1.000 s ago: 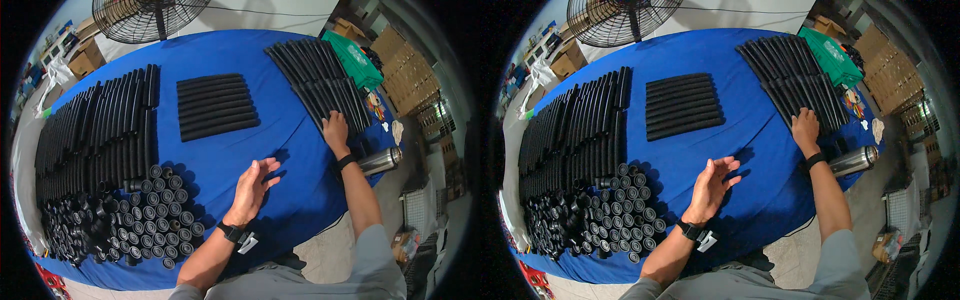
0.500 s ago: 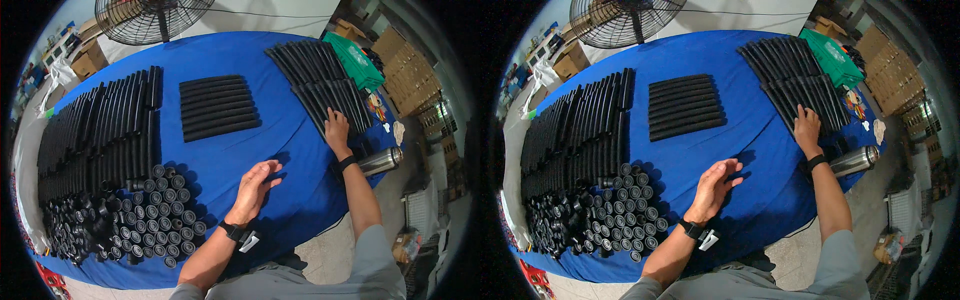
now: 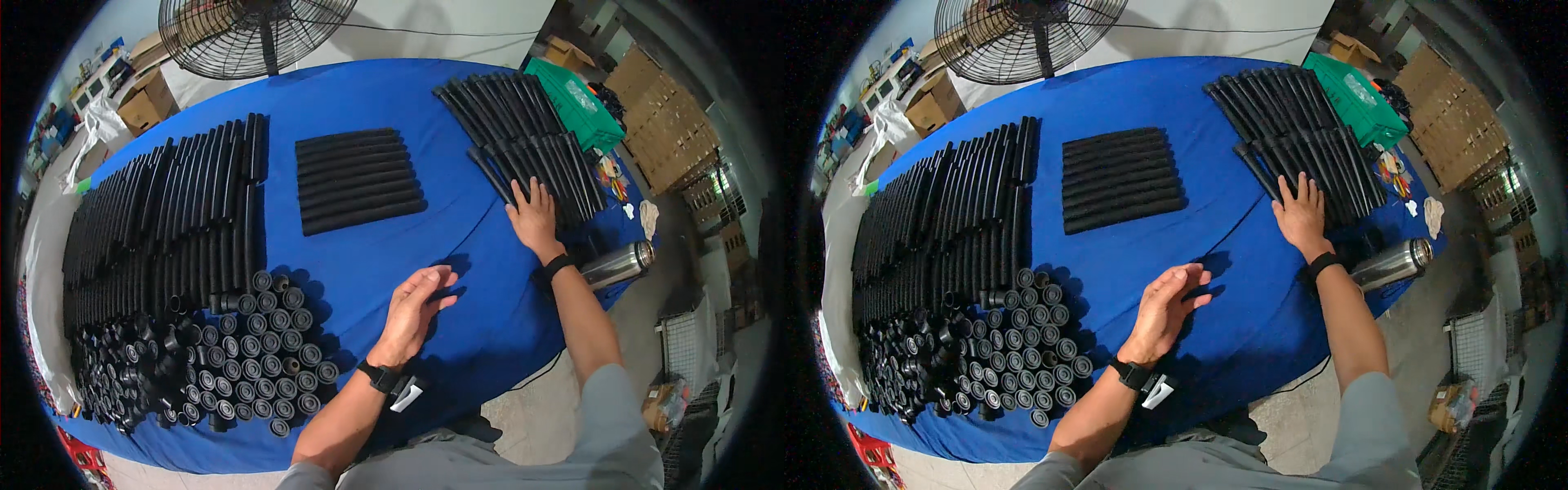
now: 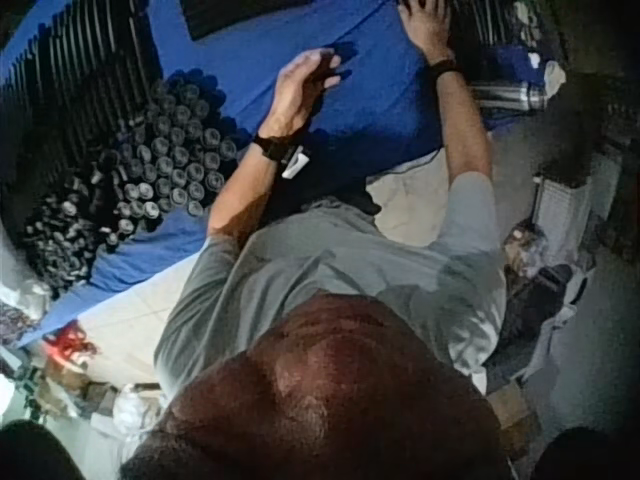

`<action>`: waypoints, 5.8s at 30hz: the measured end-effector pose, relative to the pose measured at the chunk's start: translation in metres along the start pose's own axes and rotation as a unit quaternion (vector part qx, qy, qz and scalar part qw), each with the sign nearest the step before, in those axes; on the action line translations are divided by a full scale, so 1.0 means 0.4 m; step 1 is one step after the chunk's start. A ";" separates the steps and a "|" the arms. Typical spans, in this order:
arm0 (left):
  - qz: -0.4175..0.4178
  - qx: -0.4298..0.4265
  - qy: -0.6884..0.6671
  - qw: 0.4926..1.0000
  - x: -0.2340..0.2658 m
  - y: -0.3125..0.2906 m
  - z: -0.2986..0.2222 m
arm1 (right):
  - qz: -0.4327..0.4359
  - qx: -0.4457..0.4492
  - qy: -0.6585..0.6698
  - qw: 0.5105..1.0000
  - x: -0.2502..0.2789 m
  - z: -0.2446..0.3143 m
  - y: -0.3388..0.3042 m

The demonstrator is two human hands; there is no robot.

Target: Assembling plastic tubes with end caps at a workstation.

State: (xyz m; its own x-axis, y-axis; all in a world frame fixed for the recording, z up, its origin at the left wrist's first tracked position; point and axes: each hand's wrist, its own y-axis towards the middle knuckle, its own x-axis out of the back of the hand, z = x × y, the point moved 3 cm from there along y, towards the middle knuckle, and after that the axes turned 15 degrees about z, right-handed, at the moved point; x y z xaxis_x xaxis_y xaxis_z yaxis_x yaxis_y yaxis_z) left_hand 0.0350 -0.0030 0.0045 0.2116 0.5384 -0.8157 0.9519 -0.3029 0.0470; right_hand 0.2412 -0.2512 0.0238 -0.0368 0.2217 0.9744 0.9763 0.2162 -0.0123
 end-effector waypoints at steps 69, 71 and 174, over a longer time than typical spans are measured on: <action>0.006 0.013 0.017 1.000 -0.007 0.001 0.007 | -0.051 0.041 0.025 0.998 0.016 0.030 0.032; 0.006 0.016 0.014 1.000 -0.006 0.000 0.008 | -0.067 0.043 0.059 0.995 0.007 0.026 0.030; 0.008 0.008 0.001 1.000 0.000 0.005 0.011 | -0.097 0.038 0.094 0.990 0.002 -0.087 0.073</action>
State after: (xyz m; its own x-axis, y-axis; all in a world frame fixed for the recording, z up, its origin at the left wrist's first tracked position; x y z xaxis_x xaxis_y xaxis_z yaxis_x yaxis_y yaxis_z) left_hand 0.0360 -0.0068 0.0020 0.2272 0.5352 -0.8136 0.9445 -0.3247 0.0502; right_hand 0.2772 -0.2778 0.0323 -0.1749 -0.0101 0.9845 0.9355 0.3102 0.1694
